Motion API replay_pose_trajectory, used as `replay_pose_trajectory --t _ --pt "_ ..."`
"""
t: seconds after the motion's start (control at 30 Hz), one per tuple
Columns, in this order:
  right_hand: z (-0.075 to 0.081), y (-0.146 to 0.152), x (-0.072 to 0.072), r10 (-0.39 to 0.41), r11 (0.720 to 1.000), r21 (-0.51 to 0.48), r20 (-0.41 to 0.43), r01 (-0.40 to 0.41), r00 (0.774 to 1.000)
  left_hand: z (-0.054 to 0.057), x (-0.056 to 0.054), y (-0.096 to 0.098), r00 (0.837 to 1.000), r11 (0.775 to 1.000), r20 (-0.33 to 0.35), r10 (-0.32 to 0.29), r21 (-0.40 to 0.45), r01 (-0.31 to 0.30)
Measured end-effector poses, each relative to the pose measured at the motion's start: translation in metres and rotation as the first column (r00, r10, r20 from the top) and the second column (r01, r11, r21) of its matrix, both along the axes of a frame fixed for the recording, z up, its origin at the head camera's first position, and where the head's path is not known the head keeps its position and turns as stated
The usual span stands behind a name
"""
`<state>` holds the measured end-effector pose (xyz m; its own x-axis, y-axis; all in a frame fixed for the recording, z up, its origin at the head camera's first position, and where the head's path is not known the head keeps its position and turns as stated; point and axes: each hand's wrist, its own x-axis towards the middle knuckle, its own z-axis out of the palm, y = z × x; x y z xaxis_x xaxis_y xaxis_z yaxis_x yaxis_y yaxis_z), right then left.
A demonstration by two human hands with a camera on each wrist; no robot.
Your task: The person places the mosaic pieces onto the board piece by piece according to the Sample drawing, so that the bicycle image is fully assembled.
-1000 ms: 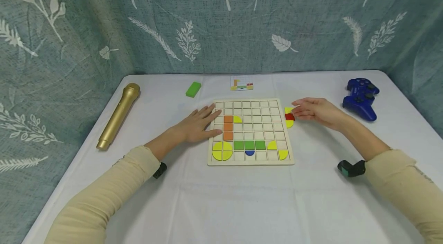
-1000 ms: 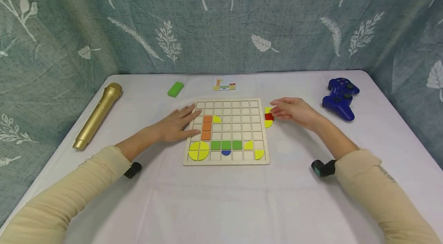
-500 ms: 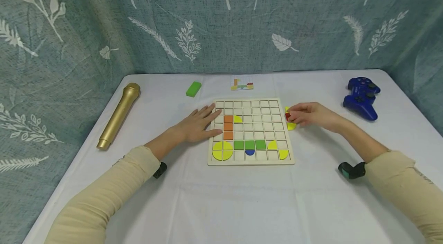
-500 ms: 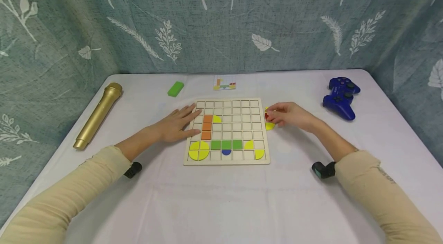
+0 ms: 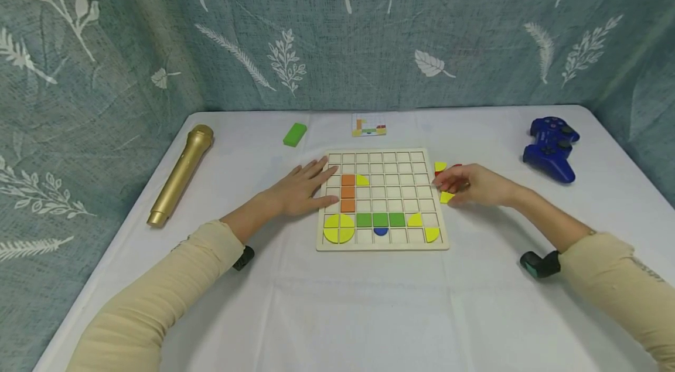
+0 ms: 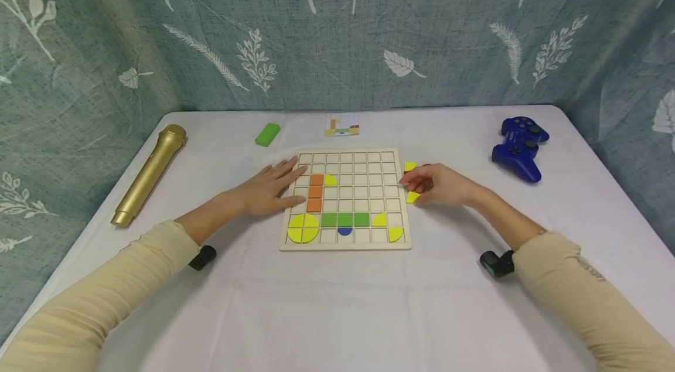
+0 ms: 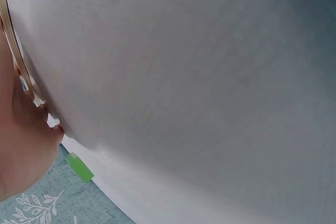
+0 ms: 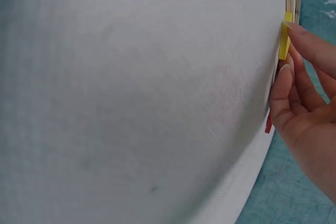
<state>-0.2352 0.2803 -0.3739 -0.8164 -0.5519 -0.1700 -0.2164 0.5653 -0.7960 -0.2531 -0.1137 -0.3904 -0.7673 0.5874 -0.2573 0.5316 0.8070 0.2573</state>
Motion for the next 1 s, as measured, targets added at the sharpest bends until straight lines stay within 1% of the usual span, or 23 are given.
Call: replay_pose_trajectory --t 0.13,0.23,0.37,0.43,0.53,0.67,0.73,0.83,1.0 --pt "-0.001 0.000 0.001 -0.004 1.000 -0.006 -0.026 0.004 1.000 0.000 0.000 0.000 1.000 1.000 0.001 0.000 0.001 0.000" --pt "-0.003 0.000 0.001 -0.025 0.999 0.022 -0.057 0.026 0.998 0.000 0.000 0.000 1.000 1.000 0.005 0.001 0.005 -0.001" --pt "-0.002 0.000 0.002 -0.089 0.992 0.078 -0.095 0.097 0.992 0.001 0.001 0.000 1.000 1.000 0.009 0.002 0.011 -0.002" --pt "0.000 0.000 0.005 -0.134 0.985 0.093 -0.097 0.143 0.986 0.001 0.001 0.001 1.000 1.000 0.010 0.002 0.015 -0.003" --pt "0.003 -0.001 0.010 -0.208 0.973 0.096 -0.054 0.212 0.977 0.001 0.001 0.001 1.000 1.000 0.011 0.004 0.017 -0.004" --pt "0.008 -0.005 0.019 -0.275 0.960 0.073 0.063 0.271 0.959 0.002 0.001 0.001 1.000 1.000 0.011 0.004 0.023 -0.004" --pt "0.009 -0.008 0.025 -0.283 0.959 0.054 0.116 0.278 0.952 0.003 0.001 0.001 1.000 1.000 0.009 0.001 0.021 -0.001" --pt "0.009 -0.013 0.032 -0.265 0.964 0.015 0.183 0.266 0.947 0.004 0.001 0.001 1.000 1.000 0.008 0.001 0.009 -0.001" --pt "0.009 -0.025 0.044 -0.235 0.970 -0.003 0.255 0.244 0.938 0.005 0.002 0.002 1.000 1.000 0.017 0.007 0.008 -0.007"
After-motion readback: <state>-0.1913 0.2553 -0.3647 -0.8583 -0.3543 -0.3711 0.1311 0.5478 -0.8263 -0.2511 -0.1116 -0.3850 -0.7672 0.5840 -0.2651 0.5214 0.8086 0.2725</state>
